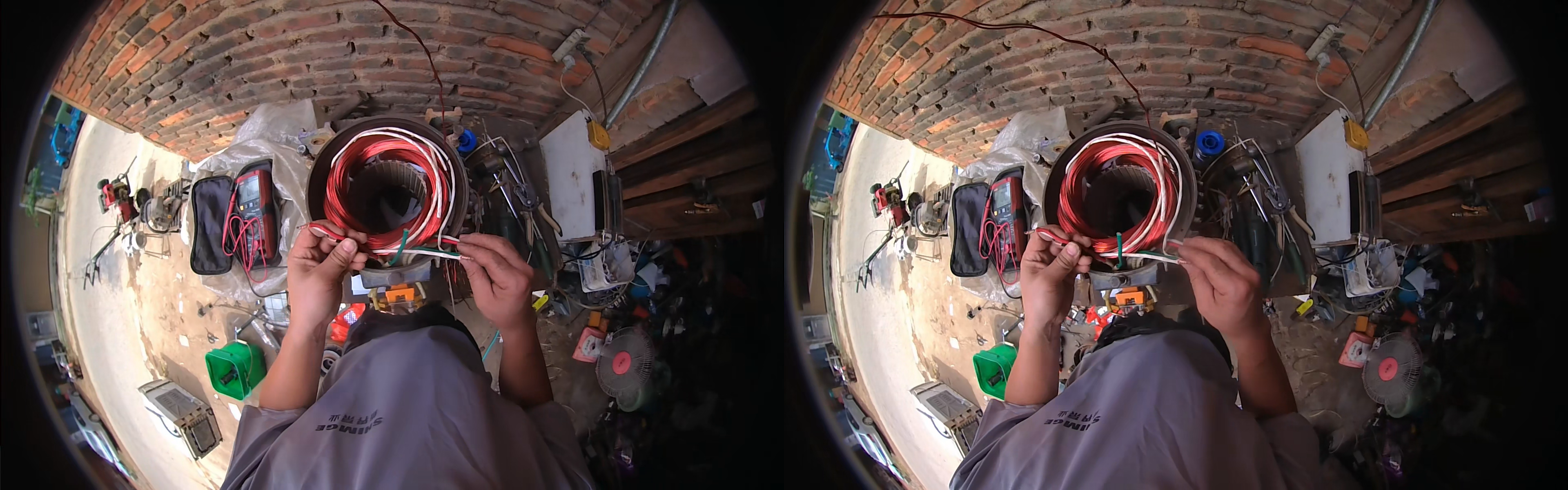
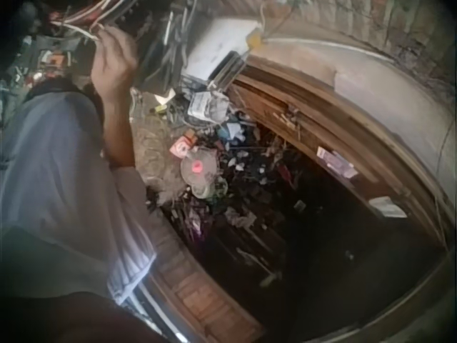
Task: The person strips insulation from multiple wires using pliers and a utility knife, then twists and connects them to a small orange electrical component. They handle red, white, and green wires and repeatedly use tools to prepare and join the connections.
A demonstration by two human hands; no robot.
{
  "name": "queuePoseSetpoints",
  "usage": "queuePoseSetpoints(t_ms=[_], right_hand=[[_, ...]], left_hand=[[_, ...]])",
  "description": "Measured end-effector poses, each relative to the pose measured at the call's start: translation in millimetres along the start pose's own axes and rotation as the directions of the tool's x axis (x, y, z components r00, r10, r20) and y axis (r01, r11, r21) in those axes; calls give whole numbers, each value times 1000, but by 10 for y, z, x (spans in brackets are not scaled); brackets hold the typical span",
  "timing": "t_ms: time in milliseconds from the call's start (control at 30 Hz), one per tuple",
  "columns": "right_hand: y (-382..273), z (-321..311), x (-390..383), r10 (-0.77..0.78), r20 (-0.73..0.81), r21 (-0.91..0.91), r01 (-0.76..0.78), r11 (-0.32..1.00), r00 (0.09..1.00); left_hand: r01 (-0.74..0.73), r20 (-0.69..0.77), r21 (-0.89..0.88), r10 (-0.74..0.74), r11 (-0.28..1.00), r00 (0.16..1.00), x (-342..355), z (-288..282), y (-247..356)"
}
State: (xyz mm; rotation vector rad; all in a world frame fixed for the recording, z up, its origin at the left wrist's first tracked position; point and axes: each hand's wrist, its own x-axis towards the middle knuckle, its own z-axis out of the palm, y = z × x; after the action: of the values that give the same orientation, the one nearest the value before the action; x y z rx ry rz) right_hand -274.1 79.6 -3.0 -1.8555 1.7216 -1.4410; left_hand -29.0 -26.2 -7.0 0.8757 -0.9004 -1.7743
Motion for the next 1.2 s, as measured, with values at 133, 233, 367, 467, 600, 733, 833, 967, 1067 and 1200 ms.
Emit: queuePoseSetpoints(t_ms=[133,233,367,467,600,733,833,967,1067,1200], right_hand=[[-50,-37,22,16,-61,79,-11,997,998],[-67,-83,36,56,-15,103,-55,993,998],[22,-109,44,86,76,157,-97,983,993],[69,-192,199,43,0,181,-42,983,999],[220,-296,491,51,-75,302,-26,953,996],[170,-112,899,175,28,213,-177,961,984],[238,119,1096,-6,35,-133,11,991,999],[417,185,1244,216,33,-72,-214,974,976],[599,185,1232,351,-10,115,-347,931,936],[664,354,1162,250,-53,185,-236,954,967]], left_hand=[[-12,57,227,-1,974,998,38,60,90],[-67,38,306,58,950,998,1,89,38],[-110,55,257,99,960,994,-98,79,5],[-156,31,347,155,925,987,-173,130,44],[-188,0,391,205,901,979,-274,114,89],[-187,-28,411,217,892,976,-374,68,95],[-179,-50,417,219,891,975,-457,70,108],[-195,-64,452,249,871,966,-554,77,154],[-170,-112,464,248,869,962,-605,39,141],[-149,-153,460,243,875,958,-689,-119,74]])
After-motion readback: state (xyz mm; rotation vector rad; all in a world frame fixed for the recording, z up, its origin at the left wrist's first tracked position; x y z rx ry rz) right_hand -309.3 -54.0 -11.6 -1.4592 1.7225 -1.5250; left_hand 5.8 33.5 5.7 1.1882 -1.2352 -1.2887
